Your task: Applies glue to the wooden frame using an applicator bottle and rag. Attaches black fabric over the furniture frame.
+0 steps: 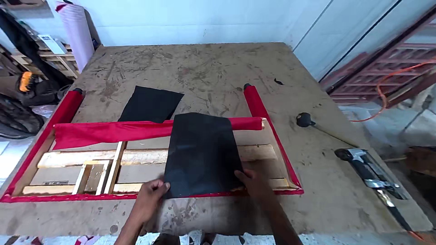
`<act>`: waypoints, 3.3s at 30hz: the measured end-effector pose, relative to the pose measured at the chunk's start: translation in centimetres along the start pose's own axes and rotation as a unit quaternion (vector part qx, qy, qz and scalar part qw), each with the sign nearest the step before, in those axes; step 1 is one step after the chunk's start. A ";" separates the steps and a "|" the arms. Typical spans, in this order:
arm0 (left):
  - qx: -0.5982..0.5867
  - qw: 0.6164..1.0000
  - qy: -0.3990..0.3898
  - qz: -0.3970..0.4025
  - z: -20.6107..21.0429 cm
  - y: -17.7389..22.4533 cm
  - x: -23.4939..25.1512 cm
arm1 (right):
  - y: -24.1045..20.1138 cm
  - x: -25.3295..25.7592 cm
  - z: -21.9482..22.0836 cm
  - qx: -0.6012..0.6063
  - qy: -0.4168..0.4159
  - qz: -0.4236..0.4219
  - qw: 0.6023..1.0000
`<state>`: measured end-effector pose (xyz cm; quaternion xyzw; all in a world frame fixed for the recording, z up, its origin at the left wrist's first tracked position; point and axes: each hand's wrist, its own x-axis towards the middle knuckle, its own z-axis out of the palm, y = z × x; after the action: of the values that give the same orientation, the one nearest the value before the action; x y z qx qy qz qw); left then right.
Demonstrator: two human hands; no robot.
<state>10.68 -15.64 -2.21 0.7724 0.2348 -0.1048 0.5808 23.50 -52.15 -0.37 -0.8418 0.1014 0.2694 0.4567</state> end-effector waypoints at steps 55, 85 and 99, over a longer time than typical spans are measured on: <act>0.691 0.701 -0.092 0.149 14.6 5.7 6.5 | -2.8 3.7 10.4 -0.614 -0.034 -0.180 0.768; 0.433 0.742 -0.344 0.380 8.3 15.5 22.4 | -9.2 1.7 17.2 -0.504 -0.080 0.110 0.853; 0.431 0.821 -0.214 0.308 9.5 12.3 28.6 | -8.3 2.0 16.4 -0.508 -0.061 0.055 0.857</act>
<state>42.49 -20.41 -7.13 0.9341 -0.2148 -0.1740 0.2260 22.71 -33.80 -2.67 -0.9318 -0.0313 0.3588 -0.0449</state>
